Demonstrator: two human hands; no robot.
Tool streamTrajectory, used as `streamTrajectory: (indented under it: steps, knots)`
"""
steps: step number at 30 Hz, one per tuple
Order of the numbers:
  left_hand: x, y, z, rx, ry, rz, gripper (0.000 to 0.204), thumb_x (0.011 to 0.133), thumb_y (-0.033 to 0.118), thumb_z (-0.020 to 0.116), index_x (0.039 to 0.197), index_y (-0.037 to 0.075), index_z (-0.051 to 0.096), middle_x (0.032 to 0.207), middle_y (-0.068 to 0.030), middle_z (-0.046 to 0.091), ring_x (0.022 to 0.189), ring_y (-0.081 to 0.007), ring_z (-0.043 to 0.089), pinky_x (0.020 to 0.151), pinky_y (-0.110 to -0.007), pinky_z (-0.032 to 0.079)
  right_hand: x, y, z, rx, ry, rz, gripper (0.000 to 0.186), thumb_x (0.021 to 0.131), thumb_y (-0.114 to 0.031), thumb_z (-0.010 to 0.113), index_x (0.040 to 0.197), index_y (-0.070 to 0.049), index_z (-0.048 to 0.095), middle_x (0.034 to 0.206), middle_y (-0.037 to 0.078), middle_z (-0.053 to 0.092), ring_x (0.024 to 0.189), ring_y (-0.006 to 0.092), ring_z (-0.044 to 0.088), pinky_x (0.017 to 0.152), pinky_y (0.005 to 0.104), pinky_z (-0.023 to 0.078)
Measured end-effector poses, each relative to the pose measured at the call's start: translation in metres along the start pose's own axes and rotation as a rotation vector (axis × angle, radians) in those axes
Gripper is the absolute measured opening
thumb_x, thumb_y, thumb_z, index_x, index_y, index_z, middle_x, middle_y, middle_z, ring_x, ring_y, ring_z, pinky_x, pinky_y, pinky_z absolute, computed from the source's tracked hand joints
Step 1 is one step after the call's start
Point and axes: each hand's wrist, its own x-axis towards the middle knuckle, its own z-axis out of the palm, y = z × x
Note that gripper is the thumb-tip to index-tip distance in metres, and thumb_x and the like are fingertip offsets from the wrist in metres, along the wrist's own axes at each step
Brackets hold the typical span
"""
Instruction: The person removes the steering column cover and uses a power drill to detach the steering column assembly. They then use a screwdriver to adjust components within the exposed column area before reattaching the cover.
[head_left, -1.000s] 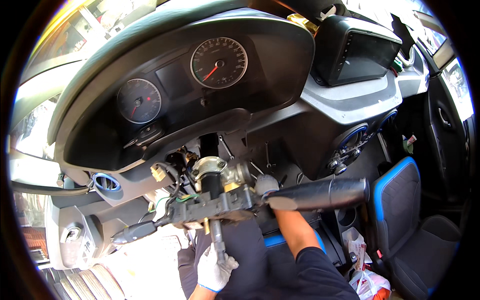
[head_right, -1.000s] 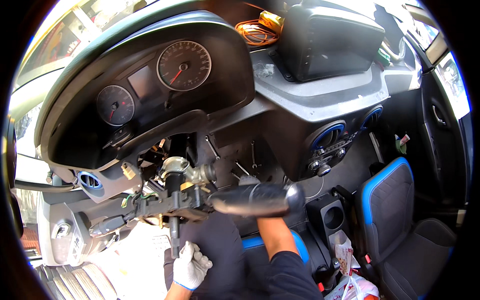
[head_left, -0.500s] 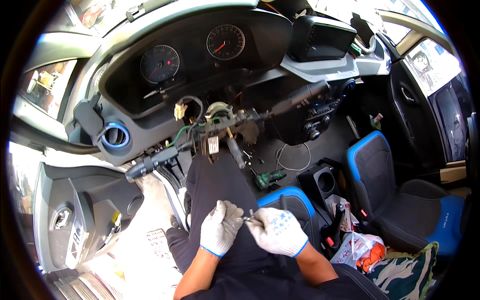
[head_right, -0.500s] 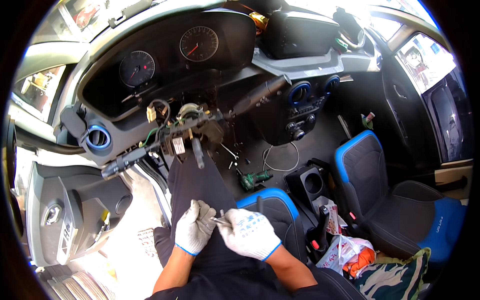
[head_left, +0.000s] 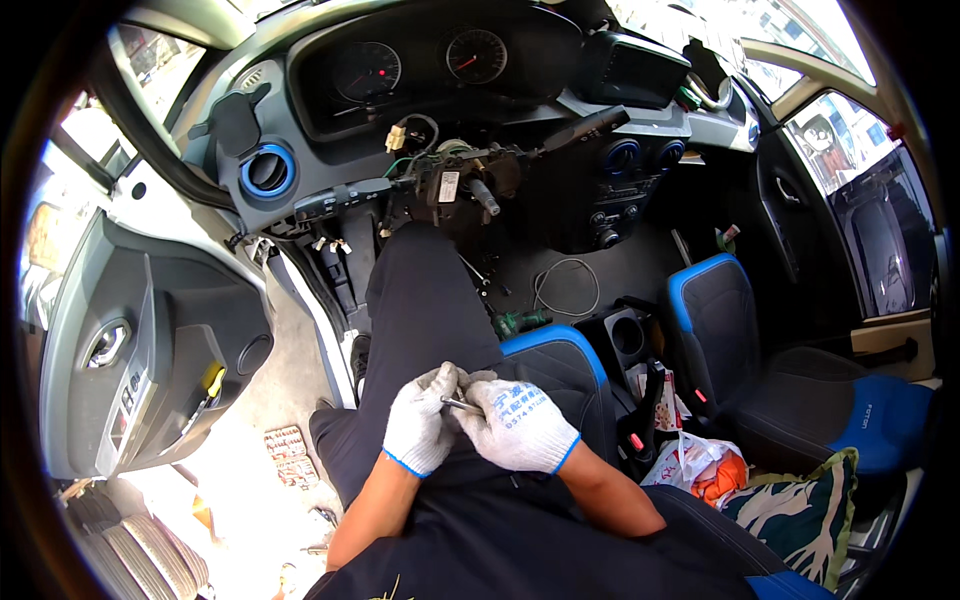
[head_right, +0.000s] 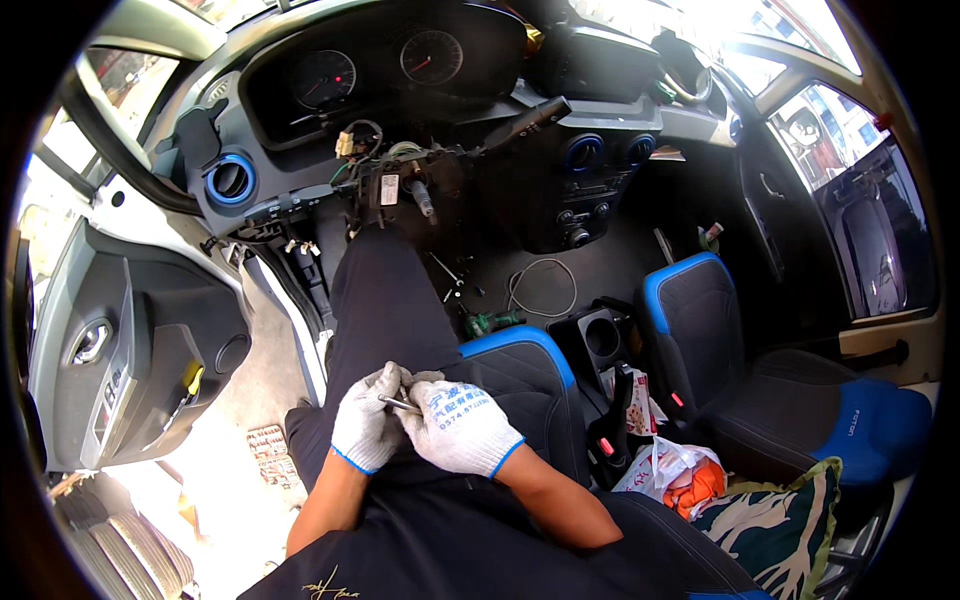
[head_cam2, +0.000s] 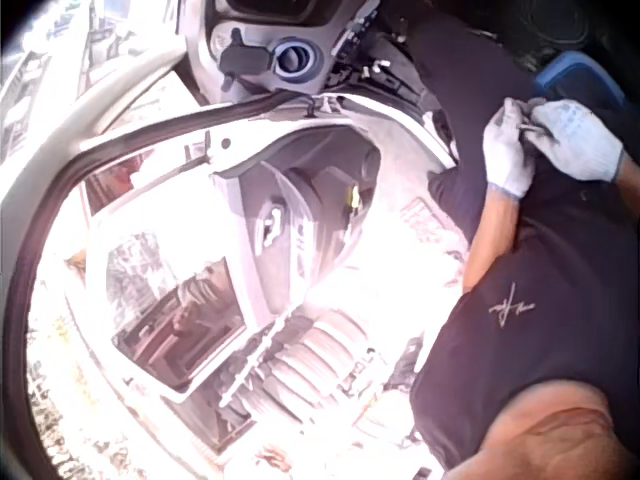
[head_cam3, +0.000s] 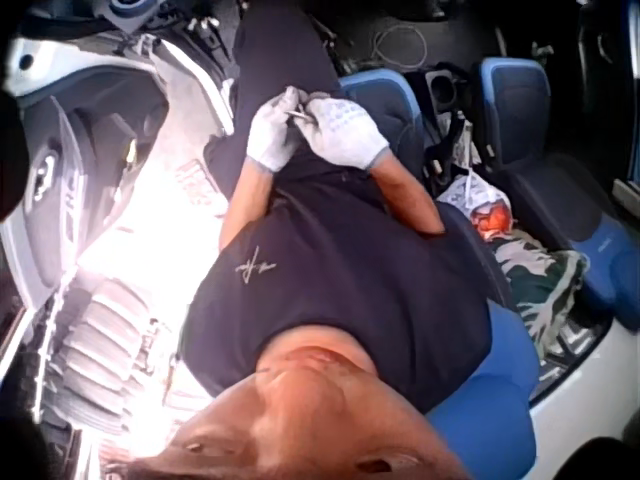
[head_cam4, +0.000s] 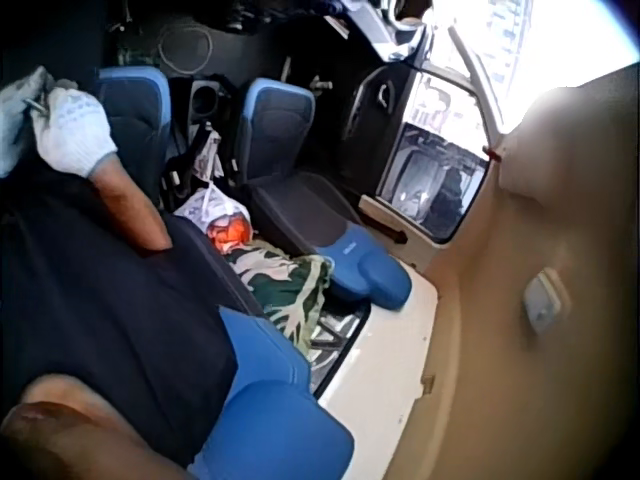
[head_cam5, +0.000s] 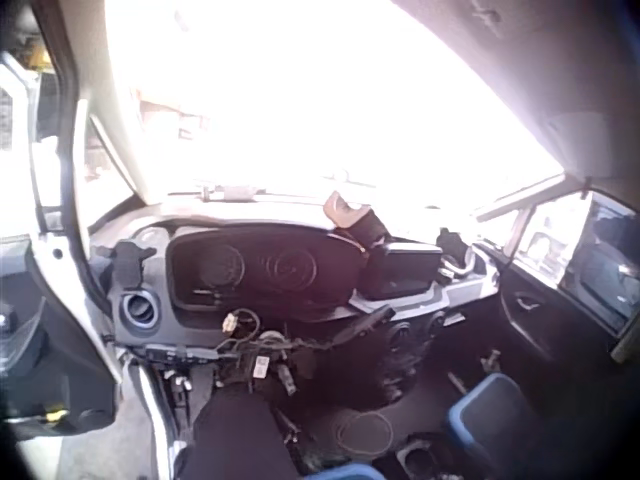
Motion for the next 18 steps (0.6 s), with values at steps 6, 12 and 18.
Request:
streamTrajectory:
  steps: [6, 12, 18]
  knots:
    - [-0.012, 0.003, 0.005, -0.033, 0.029, 0.007, 0.035, 0.117, 0.032, 0.066, 0.113, -0.002, 0.069, 0.119, -0.0206, 0.079, 0.101, -0.0264, 0.078, 0.091, -0.039, 0.067, 0.000, -0.010, -0.001, 0.077, 0.007, -0.048, 0.023, 0.104, -0.020, 0.071, 0.093, 0.000, 0.072, 0.091, 0.025, 0.074, 0.086, 0.0474, 0.074, 0.075, 0.0539, 0.058]
    - [-0.013, 0.004, 0.004, -0.022, 0.029, 0.025, 0.035, 0.116, 0.035, 0.068, 0.112, 0.000, 0.069, 0.109, -0.0125, 0.078, 0.094, -0.0207, 0.076, 0.083, -0.034, 0.064, 0.003, -0.019, -0.012, 0.054, -0.023, -0.039, 0.023, 0.104, -0.020, 0.071, 0.093, 0.001, 0.072, 0.091, 0.024, 0.073, 0.086, 0.0462, 0.074, 0.076, 0.0531, 0.058]
    - [-0.016, 0.003, -0.003, 0.035, -0.005, 0.079, 0.035, 0.115, 0.036, 0.070, 0.114, 0.001, 0.071, 0.104, -0.0083, 0.076, 0.085, -0.0152, 0.072, 0.075, -0.030, 0.060, 0.004, -0.018, -0.009, 0.159, -0.017, -0.021, 0.029, 0.108, -0.022, 0.068, 0.091, 0.001, 0.068, 0.091, 0.021, 0.071, 0.085, 0.0431, 0.072, 0.078, 0.0495, 0.056]
